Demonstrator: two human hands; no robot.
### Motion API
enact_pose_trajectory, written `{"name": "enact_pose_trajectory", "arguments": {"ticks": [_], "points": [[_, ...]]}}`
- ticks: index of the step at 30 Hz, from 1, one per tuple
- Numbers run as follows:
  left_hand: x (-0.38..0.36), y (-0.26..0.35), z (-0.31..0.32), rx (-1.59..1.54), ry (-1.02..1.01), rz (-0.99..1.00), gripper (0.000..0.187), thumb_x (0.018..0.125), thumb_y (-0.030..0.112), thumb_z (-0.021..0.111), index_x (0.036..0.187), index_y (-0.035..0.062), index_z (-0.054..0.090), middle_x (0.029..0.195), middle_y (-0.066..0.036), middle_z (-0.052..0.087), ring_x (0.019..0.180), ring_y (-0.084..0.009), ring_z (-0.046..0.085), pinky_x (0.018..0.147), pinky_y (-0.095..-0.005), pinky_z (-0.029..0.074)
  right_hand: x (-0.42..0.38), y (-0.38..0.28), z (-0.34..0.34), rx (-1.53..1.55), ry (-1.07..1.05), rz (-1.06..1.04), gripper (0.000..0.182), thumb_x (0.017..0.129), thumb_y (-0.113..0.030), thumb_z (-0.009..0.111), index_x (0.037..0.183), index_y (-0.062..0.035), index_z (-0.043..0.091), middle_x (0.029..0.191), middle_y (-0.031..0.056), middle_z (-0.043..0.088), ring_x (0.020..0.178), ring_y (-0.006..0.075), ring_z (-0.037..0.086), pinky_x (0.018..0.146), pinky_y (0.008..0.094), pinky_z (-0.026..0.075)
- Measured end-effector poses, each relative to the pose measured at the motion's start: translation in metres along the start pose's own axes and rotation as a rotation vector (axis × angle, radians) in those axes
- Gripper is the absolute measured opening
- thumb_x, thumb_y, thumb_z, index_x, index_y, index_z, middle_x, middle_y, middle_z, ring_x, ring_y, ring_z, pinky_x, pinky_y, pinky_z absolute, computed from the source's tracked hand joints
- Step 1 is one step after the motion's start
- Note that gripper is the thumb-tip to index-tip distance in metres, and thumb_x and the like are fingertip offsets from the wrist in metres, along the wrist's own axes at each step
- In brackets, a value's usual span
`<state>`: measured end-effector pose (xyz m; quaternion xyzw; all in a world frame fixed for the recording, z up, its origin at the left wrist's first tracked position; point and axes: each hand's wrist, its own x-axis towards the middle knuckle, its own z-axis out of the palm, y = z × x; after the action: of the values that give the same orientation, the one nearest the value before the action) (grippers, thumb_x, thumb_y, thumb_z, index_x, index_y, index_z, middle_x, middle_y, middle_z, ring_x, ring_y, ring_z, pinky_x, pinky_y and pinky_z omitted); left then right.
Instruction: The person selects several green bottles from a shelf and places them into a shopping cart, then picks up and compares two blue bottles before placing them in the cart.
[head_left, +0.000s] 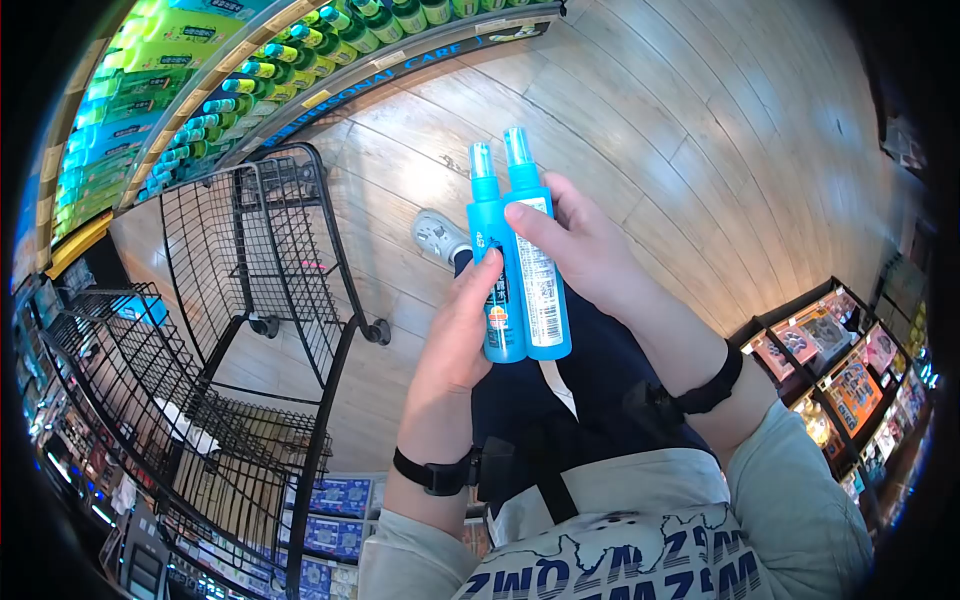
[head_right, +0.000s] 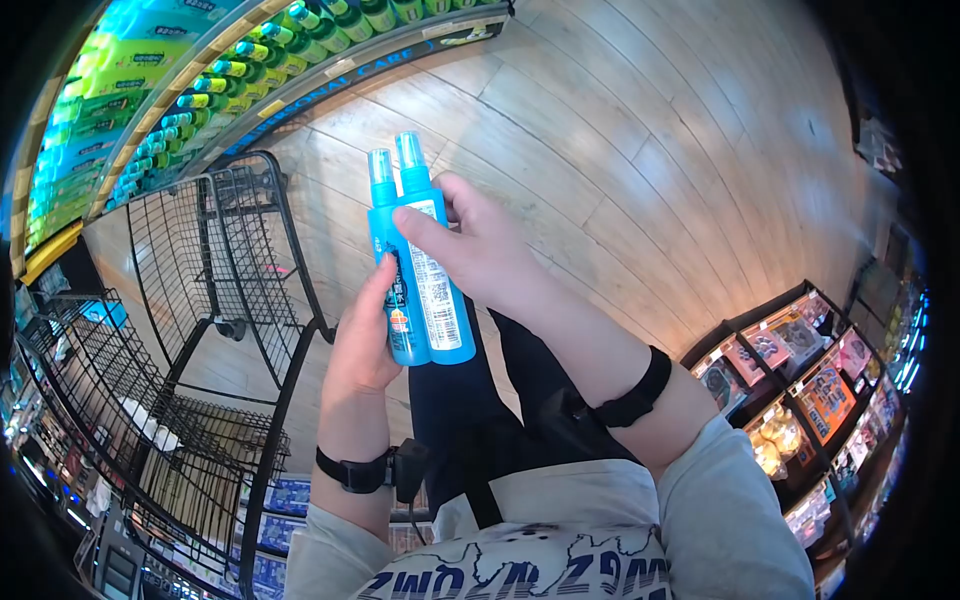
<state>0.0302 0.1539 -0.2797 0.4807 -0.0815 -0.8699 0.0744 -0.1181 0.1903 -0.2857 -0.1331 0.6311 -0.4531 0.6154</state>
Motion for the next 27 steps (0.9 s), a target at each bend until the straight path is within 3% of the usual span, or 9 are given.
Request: {"name": "enact_pose_trajectory", "arguments": {"ticks": [25, 27], "points": [[0.003, 0.013, 0.001, 0.01, -0.009, 0.022, 0.041, 0.094, 0.032, 0.052, 0.123, 0.0035, 0.049, 0.11, -0.005, 0.06, 0.096, -0.0124, 0.061, 0.08, -0.0287, 0.051, 0.01, -0.007, 0.008, 0.022, 0.018, -0.012, 0.03, 0.088, -0.027, 0.061, 0.099, -0.0012, 0.051, 0.088, 0.0072, 0.06, 0.077, 0.0108, 0.059, 0.067, 0.0253, 0.048], [0.004, 0.015, 0.004, -0.002, 0.037, 0.032, 0.04, 0.094, 0.034, 0.051, 0.12, 0.0036, 0.051, 0.103, -0.005, 0.06, 0.089, -0.0117, 0.06, 0.075, -0.028, 0.05, 0.01, -0.007, 0.008, 0.07, 0.021, -0.001, 0.029, 0.089, -0.027, 0.06, 0.1, -0.0019, 0.051, 0.087, 0.0066, 0.06, 0.076, 0.0099, 0.059, 0.066, 0.0249, 0.048]]}}
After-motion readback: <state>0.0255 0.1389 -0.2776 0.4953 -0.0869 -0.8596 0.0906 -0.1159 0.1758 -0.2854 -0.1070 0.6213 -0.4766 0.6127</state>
